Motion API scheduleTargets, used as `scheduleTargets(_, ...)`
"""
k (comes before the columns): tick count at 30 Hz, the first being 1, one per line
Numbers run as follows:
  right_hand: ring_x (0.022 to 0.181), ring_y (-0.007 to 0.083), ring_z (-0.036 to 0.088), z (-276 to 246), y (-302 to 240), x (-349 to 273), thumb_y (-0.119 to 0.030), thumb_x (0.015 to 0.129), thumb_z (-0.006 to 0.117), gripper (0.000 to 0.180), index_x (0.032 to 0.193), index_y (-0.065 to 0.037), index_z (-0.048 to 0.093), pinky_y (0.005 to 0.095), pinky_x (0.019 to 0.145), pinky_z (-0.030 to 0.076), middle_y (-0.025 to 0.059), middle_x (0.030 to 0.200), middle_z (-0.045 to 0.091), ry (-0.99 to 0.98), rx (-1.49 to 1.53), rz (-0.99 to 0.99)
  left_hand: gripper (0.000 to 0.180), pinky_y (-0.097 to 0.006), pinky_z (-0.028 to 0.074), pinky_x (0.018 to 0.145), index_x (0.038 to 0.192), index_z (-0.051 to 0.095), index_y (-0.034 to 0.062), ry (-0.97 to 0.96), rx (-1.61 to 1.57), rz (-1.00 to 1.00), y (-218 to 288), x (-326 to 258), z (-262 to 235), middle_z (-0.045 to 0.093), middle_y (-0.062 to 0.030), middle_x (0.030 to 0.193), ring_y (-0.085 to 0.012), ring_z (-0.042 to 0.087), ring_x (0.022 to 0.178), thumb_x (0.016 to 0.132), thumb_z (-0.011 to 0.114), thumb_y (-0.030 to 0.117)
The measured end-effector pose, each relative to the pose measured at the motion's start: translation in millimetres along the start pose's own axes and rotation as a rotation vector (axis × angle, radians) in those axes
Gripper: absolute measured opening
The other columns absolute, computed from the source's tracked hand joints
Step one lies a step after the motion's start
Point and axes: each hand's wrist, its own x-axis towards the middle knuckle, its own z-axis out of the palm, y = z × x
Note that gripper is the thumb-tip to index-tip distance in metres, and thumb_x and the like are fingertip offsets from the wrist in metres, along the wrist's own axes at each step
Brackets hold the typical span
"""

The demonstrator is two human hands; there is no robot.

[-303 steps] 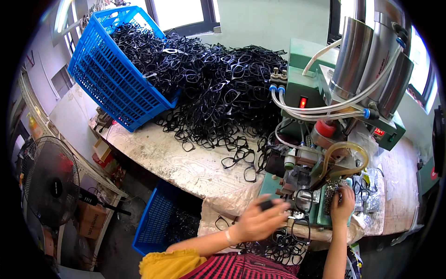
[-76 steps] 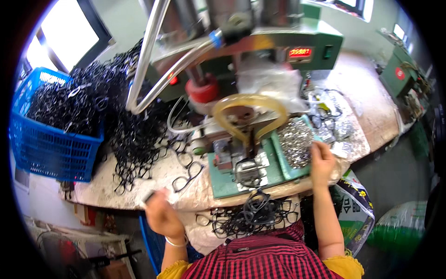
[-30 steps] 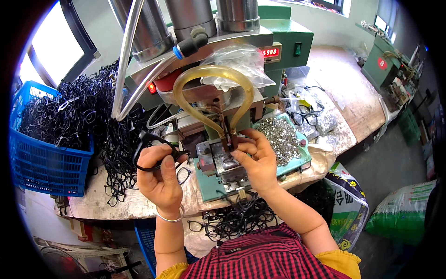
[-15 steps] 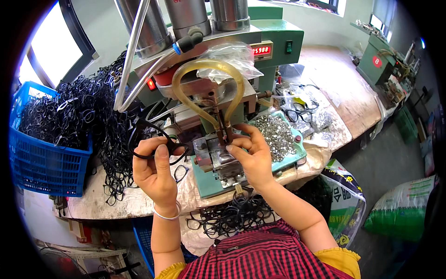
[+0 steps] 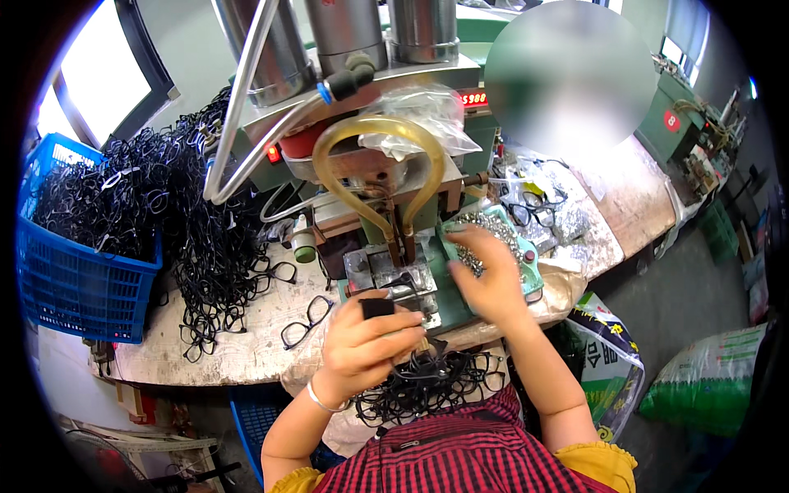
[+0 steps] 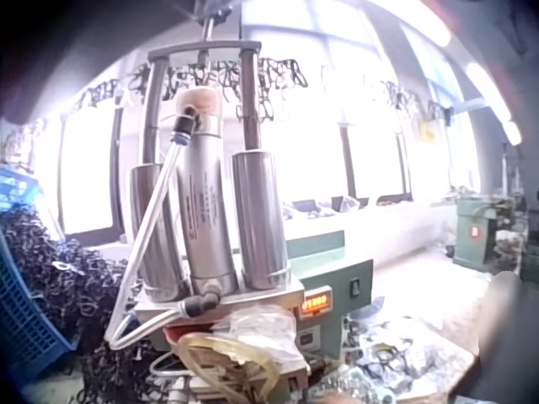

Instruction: The person assembles eyeglasses by placing frames into a machine, inserting small metal components, and operating a lever to secure them. They handle frames and components one at a time, repeating the process continuously.

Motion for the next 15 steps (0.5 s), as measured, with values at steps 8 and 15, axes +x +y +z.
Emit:
scheduleTargets(8, 0.126, 0.0396, 0.053, 6, 81, -30, -0.011, 0.074, 0.076, 0.015, 0.089, -0.008, 0.074, 0.0482, 0.104, 0.043, 0.0202, 0.119, 0.063, 0.211, -0.318, 0.015, 0.023, -0.047, 0.053, 0.085, 0.094, 0.075, 0.0102, 0.008, 0.028, 0.142, -21, -7, 15, 0.074, -0.0044, 0.102, -0.0224, 0.068, 0.081, 0.072, 0.080, 0.010)
scheduleTargets(15, 0.117, 0.0384, 0.058, 24, 83, 12, -0.001, 0.078, 0.061, 0.019, 0.096, 0.001, 0.060, 0.0457, 0.092, 0.050, 0.0186, 0.116, 0.064, 0.022, -0.426, -0.324, 0.023, -0.047, 0.050, 0.097, 0.103, 0.072, 0.0118, 0.044, 0.124, 0.017, -7, -24, 21, 0.074, -0.0061, 0.110, -0.0236, 0.071, 0.095, 0.081, 0.075, 0.012)
